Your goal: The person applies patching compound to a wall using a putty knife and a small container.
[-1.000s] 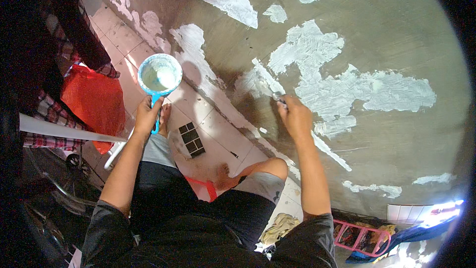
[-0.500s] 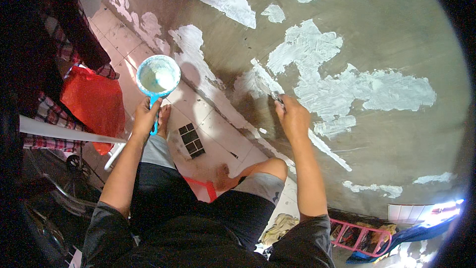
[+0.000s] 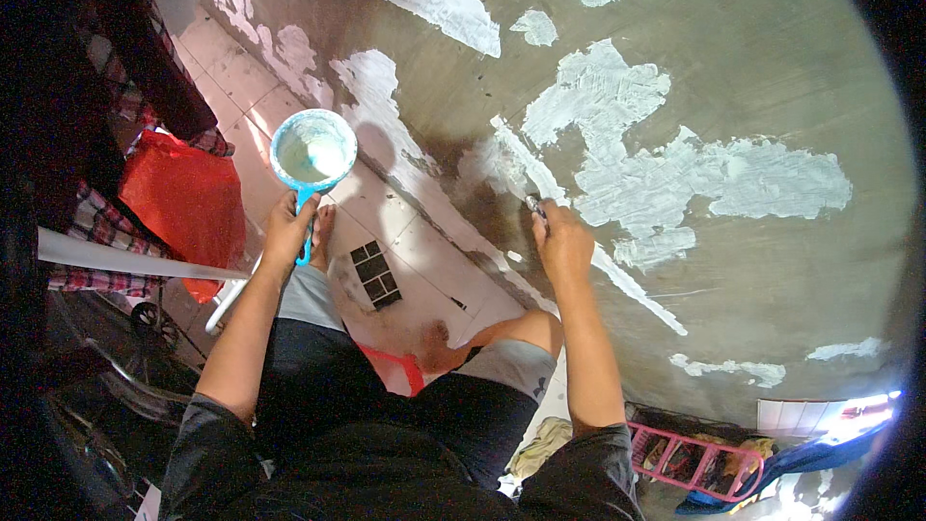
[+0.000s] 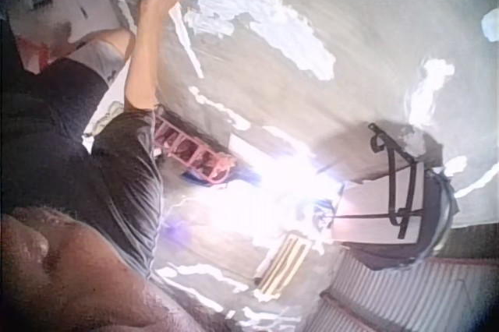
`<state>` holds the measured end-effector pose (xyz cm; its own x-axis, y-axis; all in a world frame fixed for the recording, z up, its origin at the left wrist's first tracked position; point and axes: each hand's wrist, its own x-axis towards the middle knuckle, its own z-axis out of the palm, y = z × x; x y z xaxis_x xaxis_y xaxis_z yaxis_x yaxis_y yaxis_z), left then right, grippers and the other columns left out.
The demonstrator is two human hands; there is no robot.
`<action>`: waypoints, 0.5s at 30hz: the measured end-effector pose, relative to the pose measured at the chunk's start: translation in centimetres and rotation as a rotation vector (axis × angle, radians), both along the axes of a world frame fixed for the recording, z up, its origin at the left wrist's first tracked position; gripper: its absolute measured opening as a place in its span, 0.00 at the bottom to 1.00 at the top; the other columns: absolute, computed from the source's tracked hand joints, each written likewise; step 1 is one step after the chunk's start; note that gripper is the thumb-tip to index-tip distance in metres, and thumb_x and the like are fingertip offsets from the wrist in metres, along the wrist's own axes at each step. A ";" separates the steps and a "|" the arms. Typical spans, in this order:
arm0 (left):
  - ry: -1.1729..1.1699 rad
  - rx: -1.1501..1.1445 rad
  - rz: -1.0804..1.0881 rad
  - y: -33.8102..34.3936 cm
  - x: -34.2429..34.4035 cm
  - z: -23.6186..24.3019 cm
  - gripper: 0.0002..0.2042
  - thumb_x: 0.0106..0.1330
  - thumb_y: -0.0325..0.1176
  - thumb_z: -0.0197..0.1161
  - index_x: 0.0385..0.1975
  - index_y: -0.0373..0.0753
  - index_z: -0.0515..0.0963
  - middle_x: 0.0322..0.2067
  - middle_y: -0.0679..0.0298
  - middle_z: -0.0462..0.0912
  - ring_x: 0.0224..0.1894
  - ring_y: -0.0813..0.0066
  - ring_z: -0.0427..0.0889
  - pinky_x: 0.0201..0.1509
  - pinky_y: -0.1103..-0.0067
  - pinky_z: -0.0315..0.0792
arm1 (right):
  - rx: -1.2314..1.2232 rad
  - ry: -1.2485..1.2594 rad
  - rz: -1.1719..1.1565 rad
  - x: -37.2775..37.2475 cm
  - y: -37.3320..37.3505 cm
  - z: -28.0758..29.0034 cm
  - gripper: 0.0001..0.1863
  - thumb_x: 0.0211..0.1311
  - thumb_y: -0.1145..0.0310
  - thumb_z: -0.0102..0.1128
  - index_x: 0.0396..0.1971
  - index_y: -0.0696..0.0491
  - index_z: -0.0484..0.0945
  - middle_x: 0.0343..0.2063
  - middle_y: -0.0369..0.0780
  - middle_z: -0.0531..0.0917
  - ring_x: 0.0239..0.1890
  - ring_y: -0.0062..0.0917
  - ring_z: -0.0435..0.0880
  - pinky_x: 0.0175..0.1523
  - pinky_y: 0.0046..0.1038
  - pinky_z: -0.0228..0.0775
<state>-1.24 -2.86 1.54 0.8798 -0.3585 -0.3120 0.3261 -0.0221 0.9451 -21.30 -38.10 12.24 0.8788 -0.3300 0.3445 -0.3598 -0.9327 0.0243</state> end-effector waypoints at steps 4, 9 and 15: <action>-0.047 -0.004 0.017 0.1 0.1 -1.1 0.13 0.70 0.42 0.61 0.32 0.39 0.70 0.17 0.67 0.76 0.12 0.80 0.73 0.11 0.82 0.61 | -0.030 -0.031 -0.082 -0.9 -1.3 -1.5 0.11 0.64 0.61 0.62 0.42 0.48 0.80 0.31 0.42 0.84 0.30 0.41 0.84 0.33 0.42 0.74; -0.028 0.029 0.042 0.9 0.2 0.3 0.14 0.71 0.42 0.61 0.30 0.39 0.71 0.17 0.68 0.75 0.12 0.81 0.73 0.11 0.81 0.62 | 0.077 -0.070 -0.095 -2.8 0.0 -1.1 0.11 0.64 0.61 0.62 0.44 0.48 0.81 0.33 0.43 0.84 0.33 0.42 0.84 0.37 0.42 0.75; -0.040 -0.016 -0.007 0.0 0.0 0.2 0.14 0.71 0.42 0.60 0.31 0.38 0.70 0.17 0.67 0.75 0.13 0.81 0.73 0.13 0.82 0.62 | 0.150 0.069 -0.133 -2.0 -1.8 -6.9 0.12 0.65 0.61 0.61 0.47 0.45 0.80 0.38 0.44 0.83 0.38 0.47 0.83 0.41 0.44 0.75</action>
<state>-1.25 -2.88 1.78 0.8890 -0.3694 -0.2706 0.2879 -0.0086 0.9576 -23.25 -39.90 5.33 0.8440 -0.4877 0.2232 -0.4822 -0.8722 -0.0828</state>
